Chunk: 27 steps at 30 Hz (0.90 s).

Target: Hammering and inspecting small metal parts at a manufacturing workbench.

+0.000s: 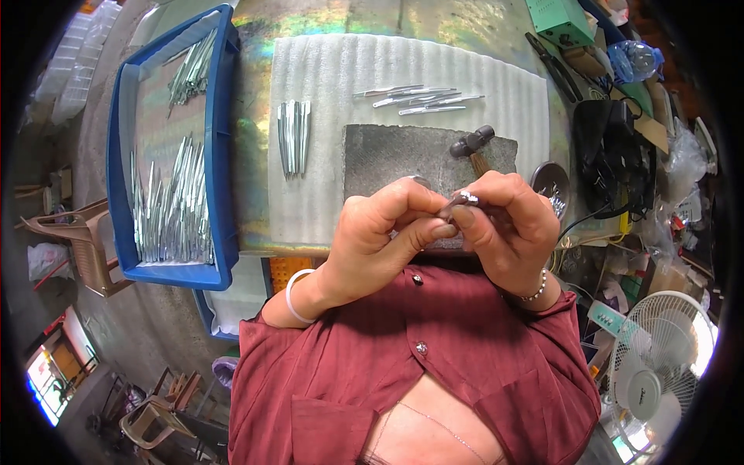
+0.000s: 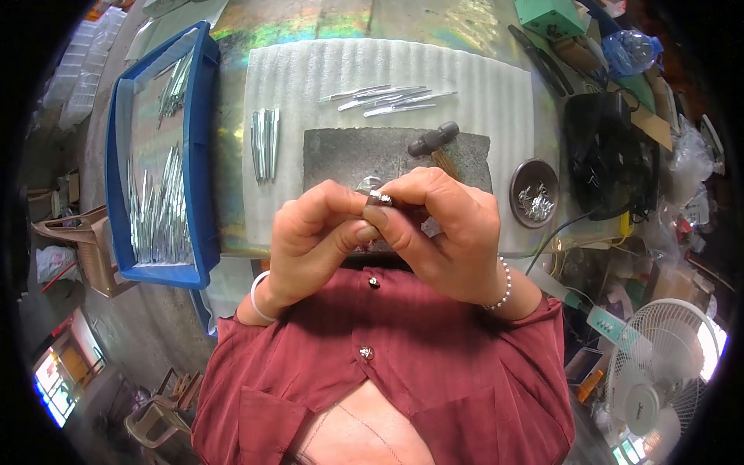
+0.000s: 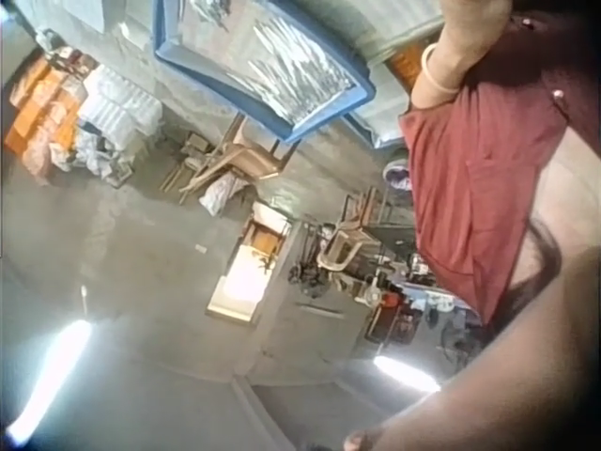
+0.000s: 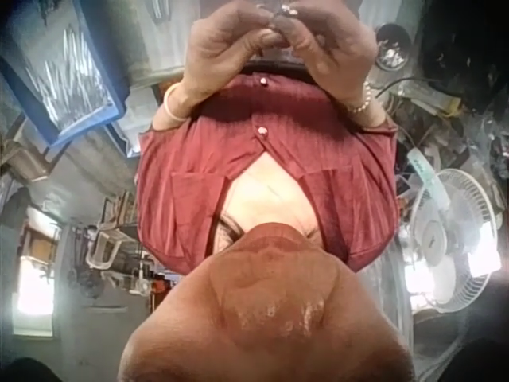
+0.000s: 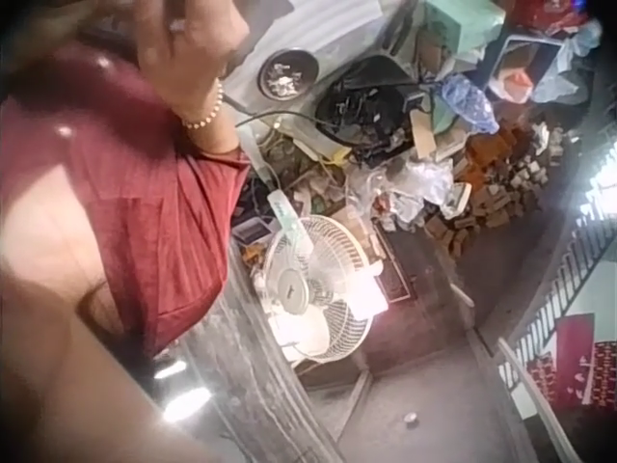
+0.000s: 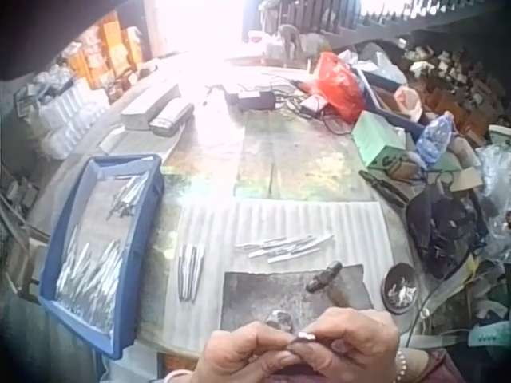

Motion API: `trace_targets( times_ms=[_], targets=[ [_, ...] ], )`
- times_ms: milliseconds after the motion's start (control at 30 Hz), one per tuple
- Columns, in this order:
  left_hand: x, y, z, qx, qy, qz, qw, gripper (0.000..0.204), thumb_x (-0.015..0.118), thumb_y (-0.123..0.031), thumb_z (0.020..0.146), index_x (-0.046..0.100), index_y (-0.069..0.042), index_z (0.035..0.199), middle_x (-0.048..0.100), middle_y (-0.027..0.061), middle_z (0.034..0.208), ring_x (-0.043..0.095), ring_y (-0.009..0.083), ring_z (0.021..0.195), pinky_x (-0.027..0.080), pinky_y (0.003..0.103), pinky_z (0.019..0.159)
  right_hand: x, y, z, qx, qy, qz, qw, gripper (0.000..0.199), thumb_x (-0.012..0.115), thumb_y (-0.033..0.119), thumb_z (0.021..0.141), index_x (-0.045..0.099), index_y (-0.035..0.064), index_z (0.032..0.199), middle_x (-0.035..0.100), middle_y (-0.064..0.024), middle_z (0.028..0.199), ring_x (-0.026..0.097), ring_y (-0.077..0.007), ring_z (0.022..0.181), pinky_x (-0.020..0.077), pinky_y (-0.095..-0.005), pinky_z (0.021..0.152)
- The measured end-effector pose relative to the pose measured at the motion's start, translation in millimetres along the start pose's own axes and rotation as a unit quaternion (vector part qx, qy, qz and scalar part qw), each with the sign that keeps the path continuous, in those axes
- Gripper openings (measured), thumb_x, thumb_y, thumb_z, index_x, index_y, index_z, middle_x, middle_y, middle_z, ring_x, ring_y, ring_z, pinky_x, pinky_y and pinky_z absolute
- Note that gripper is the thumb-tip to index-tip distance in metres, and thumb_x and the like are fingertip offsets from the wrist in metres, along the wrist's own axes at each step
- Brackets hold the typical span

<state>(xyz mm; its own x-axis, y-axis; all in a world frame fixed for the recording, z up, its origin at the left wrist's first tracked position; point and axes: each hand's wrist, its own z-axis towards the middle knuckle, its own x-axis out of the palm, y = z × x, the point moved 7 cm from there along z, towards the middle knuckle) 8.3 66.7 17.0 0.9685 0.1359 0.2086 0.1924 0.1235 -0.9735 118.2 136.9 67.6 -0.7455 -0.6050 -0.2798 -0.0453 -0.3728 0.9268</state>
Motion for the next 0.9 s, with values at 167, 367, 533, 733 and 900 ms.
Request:
trace_targets(
  times_ms=[167, 367, 533, 733, 900],
  targets=[
    [0.4, -0.3, 0.5, 0.035, -0.004, 0.017, 0.999, 0.012, 0.065, -0.001, 0.083, 0.059, -0.001, 0.094, 0.065, 0.0064, 0.078, 0.063, 0.0080, 0.072, 0.049, 0.022, 0.062, -1.9, 1.8, 2.0, -0.024, -0.009, 0.012, 1.000, 0.014, 0.069, 0.001, 0.078, 0.059, -0.0022, 0.088, 0.062, -0.0092, 0.073, 0.059, -0.0129, 0.058, 0.0456, -0.0231, 0.051],
    [4.6, 3.9, 1.3, -0.018, 0.018, 0.006, 1.000, 0.011, 0.064, -0.001, 0.083, 0.056, 0.000, 0.091, 0.065, 0.0065, 0.074, 0.064, 0.0084, 0.071, 0.050, 0.022, 0.060, -2.3, -3.8, 4.1, 0.028, 0.027, -0.015, 0.999, 0.013, 0.068, 0.001, 0.079, 0.059, -0.0027, 0.087, 0.062, -0.0083, 0.072, 0.060, -0.0113, 0.057, 0.0459, -0.0225, 0.049],
    [7.1, 16.6, -0.6, -0.058, 0.023, -0.025, 0.998, 0.009, 0.062, 0.000, 0.085, 0.053, 0.000, 0.087, 0.064, 0.0057, 0.071, 0.060, 0.0060, 0.067, 0.048, 0.021, 0.057, 3.6, -27.1, -1.1, 0.175, 0.083, 0.093, 0.977, 0.006, 0.059, 0.001, 0.086, 0.057, -0.0044, 0.089, 0.061, -0.0037, 0.066, 0.053, -0.0044, 0.050, 0.0382, -0.0156, 0.042],
    [2.2, 18.9, 4.9, -0.176, 0.069, -0.034, 0.981, 0.008, 0.058, -0.002, 0.088, 0.054, 0.002, 0.094, 0.060, 0.0030, 0.078, 0.057, 0.0067, 0.073, 0.048, 0.020, 0.063, 6.3, -56.6, 0.7, 0.279, 0.063, 0.199, 0.937, 0.015, 0.061, 0.011, 0.087, 0.058, 0.0010, 0.077, 0.057, -0.0015, 0.059, 0.048, -0.0034, 0.044, 0.0342, -0.0163, 0.038],
    [0.6, 22.2, 9.2, -0.251, 0.095, -0.053, 0.962, 0.014, 0.060, -0.012, 0.089, 0.055, 0.001, 0.094, 0.061, 0.0013, 0.072, 0.058, 0.0044, 0.061, 0.046, 0.017, 0.051, 12.2, -75.0, -1.7, 0.342, 0.053, 0.278, 0.896, 0.018, 0.063, 0.016, 0.086, 0.057, 0.0035, 0.073, 0.054, -0.0003, 0.058, 0.041, -0.0032, 0.039, 0.0297, -0.0159, 0.036]
  ],
)
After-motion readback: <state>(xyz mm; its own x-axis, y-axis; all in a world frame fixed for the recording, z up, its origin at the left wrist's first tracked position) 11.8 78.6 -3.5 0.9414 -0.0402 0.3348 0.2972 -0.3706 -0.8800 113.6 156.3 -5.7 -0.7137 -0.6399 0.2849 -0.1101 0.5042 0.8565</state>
